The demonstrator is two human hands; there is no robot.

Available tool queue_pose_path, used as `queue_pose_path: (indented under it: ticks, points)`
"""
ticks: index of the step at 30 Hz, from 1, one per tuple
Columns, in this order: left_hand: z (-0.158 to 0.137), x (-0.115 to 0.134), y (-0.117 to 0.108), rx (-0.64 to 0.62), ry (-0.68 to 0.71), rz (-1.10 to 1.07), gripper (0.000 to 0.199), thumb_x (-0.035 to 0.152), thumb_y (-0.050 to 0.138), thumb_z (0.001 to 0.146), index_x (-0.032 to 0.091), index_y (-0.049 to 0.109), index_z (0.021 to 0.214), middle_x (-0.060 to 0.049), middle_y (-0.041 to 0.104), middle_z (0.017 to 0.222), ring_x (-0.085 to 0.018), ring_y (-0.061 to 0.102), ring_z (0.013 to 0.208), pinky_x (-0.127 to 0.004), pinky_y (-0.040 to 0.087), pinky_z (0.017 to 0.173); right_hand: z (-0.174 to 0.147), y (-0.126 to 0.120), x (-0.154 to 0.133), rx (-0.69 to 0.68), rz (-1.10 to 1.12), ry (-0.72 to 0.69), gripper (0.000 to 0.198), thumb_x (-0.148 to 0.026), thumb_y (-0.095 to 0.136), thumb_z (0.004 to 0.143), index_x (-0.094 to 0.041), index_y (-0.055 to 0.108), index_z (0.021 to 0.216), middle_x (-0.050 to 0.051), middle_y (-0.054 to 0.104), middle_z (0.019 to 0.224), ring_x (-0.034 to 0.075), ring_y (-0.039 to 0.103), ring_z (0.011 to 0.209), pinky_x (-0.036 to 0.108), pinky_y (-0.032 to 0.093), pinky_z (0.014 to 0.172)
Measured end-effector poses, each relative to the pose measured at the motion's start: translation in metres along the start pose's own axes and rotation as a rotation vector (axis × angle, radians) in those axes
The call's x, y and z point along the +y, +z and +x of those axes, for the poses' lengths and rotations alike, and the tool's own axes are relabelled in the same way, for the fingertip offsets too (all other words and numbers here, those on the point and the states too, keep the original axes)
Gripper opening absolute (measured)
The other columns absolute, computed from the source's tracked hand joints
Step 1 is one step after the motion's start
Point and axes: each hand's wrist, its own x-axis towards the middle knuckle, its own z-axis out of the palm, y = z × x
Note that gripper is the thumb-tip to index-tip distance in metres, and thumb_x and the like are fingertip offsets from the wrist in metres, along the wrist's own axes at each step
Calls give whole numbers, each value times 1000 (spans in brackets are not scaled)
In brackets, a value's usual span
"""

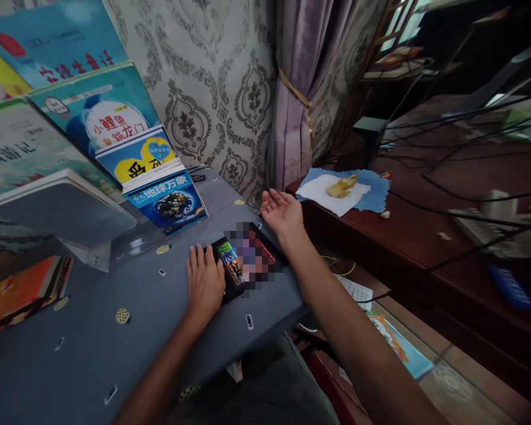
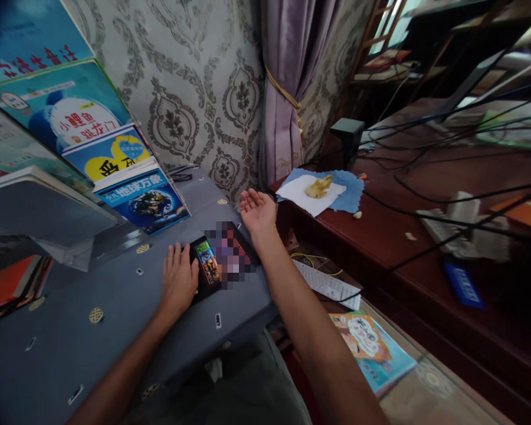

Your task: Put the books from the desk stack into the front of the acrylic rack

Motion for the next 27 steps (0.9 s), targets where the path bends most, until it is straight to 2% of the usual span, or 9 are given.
queue_pose_path:
  ticks: [5, 8, 10, 12, 15, 18, 21, 23, 27]
  points:
    - [2, 9, 1, 11, -4, -4, 52, 31, 33, 99, 9, 46, 144, -23, 45, 152, -36, 27, 150, -59, 26, 119, 0, 7, -1, -5, -81, -31, 13, -20, 50, 83, -20, 63, 82, 5, 69, 83, 15, 67, 81, 24, 54, 63]
    - [3, 12, -1, 5, -14, 0, 52, 30, 32, 98, 7, 47, 142, -24, 46, 152, -36, 28, 150, -59, 27, 119, -8, 16, 10, -72, -323, -175, 12, -23, 53, 83, -20, 65, 83, 2, 70, 82, 14, 67, 80, 23, 52, 65]
    - [3, 12, -2, -3, -12, 3, 52, 30, 32, 98, 6, 48, 141, -25, 45, 151, -37, 28, 149, -59, 27, 119, -21, 20, 27, -217, -629, -363, 14, -26, 56, 85, -22, 68, 90, 1, 72, 88, 16, 67, 85, 26, 53, 71]
    - [3, 10, -1, 0, -8, 5, 52, 30, 32, 98, 6, 49, 141, -25, 45, 151, -37, 29, 149, -59, 28, 118, -39, 19, 49, -469, -995, -487, 19, -27, 54, 88, -22, 71, 96, 3, 74, 98, 19, 67, 95, 34, 54, 86]
    - [3, 7, 2, 7, 18, 14, 52, 26, 32, 97, 7, 49, 142, -24, 47, 151, -36, 30, 149, -59, 28, 118, -66, 13, 79, -822, -1451, -521, 31, -26, 51, 93, -18, 68, 117, 11, 69, 127, 25, 60, 122, 45, 43, 109]
    - [2, 4, 4, 6, 39, 31, 53, 23, 32, 96, 8, 46, 145, -23, 47, 151, -34, 29, 150, -58, 29, 118, -77, 7, 87, -1024, -1679, -540, 45, -35, 44, 100, -10, 58, 135, 18, 56, 145, 28, 46, 140, 48, 32, 119]
    - [2, 5, 2, 0, 34, 68, 53, 27, 32, 98, 6, 47, 144, -23, 46, 151, -36, 31, 149, -57, 30, 118, -73, 2, 77, -1065, -1772, -574, 52, -43, 43, 102, -10, 54, 140, 19, 52, 148, 28, 42, 143, 47, 32, 119]
    - [1, 8, 0, -6, 37, 100, 52, 29, 32, 99, 4, 50, 141, -24, 46, 151, -37, 33, 147, -56, 32, 117, -67, -1, 66, -1039, -1827, -625, 52, -45, 44, 101, -12, 54, 141, 18, 51, 150, 28, 42, 143, 48, 33, 119]
    - [2, 12, -6, -3, 46, 155, 50, 28, 31, 101, 5, 51, 141, -22, 48, 150, -36, 37, 145, -54, 36, 115, -56, -8, 47, -947, -2011, -704, 51, -40, 43, 103, -7, 53, 140, 23, 47, 151, 30, 43, 143, 50, 33, 119]
